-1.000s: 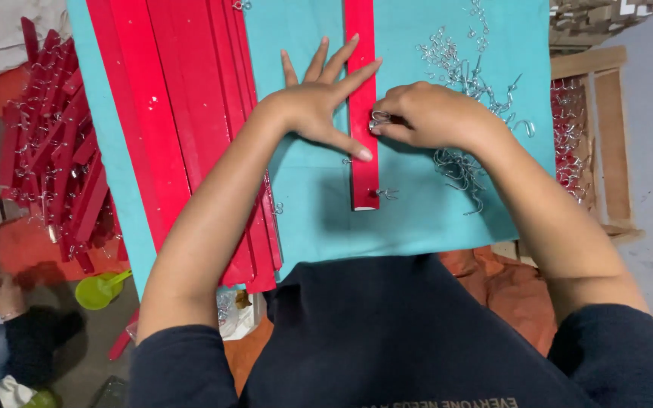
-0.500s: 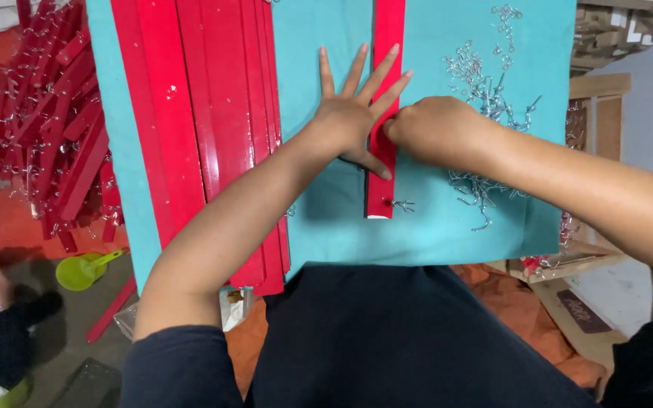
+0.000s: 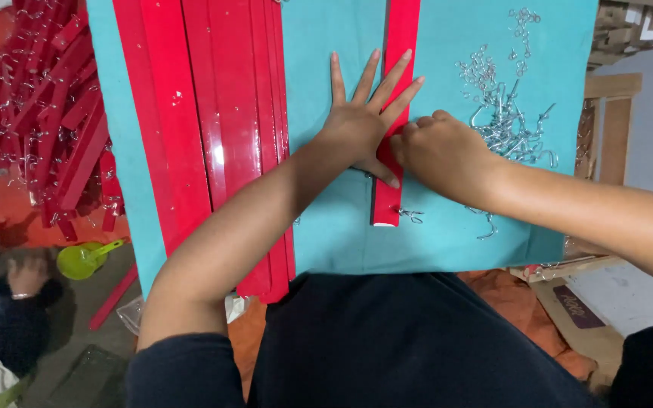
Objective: The person is assembling small metal hooks onto a red metal bar at a workbench.
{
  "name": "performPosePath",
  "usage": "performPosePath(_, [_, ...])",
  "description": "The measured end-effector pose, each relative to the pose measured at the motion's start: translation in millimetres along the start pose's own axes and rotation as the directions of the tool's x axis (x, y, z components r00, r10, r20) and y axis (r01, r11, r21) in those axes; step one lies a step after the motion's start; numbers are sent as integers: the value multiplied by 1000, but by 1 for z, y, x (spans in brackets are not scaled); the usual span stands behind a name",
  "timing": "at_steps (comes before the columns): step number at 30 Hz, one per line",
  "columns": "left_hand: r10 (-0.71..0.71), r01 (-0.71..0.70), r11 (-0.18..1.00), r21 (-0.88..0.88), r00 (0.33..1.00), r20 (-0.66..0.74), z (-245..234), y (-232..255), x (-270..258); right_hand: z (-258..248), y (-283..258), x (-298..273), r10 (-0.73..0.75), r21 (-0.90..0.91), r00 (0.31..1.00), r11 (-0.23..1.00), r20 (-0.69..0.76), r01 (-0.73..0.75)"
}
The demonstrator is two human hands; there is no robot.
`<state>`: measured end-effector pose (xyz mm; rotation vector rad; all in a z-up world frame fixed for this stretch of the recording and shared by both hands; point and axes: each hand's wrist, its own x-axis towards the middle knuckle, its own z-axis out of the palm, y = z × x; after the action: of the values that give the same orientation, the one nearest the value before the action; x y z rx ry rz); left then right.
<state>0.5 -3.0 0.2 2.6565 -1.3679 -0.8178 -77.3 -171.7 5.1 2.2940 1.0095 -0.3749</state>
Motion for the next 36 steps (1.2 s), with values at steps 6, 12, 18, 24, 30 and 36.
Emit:
performPosePath(6, [14, -14, 1000, -13, 1000, -23, 3, 1, -2, -44, 22, 15, -11, 616, 866, 707, 500, -348])
performPosePath(12, [28, -30, 998, -57, 999, -26, 3, -2, -3, -29, 17, 19, 0, 459, 916, 866, 402, -201])
performPosePath(18, [28, -31, 996, -82, 999, -28, -1, -1, -7, -51, 29, 17, -28, 412, 856, 884, 516, -220])
performPosePath(24, [19, -17, 998, -66, 1000, 24, -4, 1, -7, -85, 71, -16, 58, 563, 851, 726, 522, -395])
performPosePath(30, [45, -43, 996, -84, 999, 25, -11, 8, -17, 8, 87, -55, 217, 777, 956, 561, 197, -287])
performPosePath(36, [30, -31, 1000, 2, 992, 124, -17, 23, -29, 60, 58, -67, 291, 822, 954, 523, 75, -224])
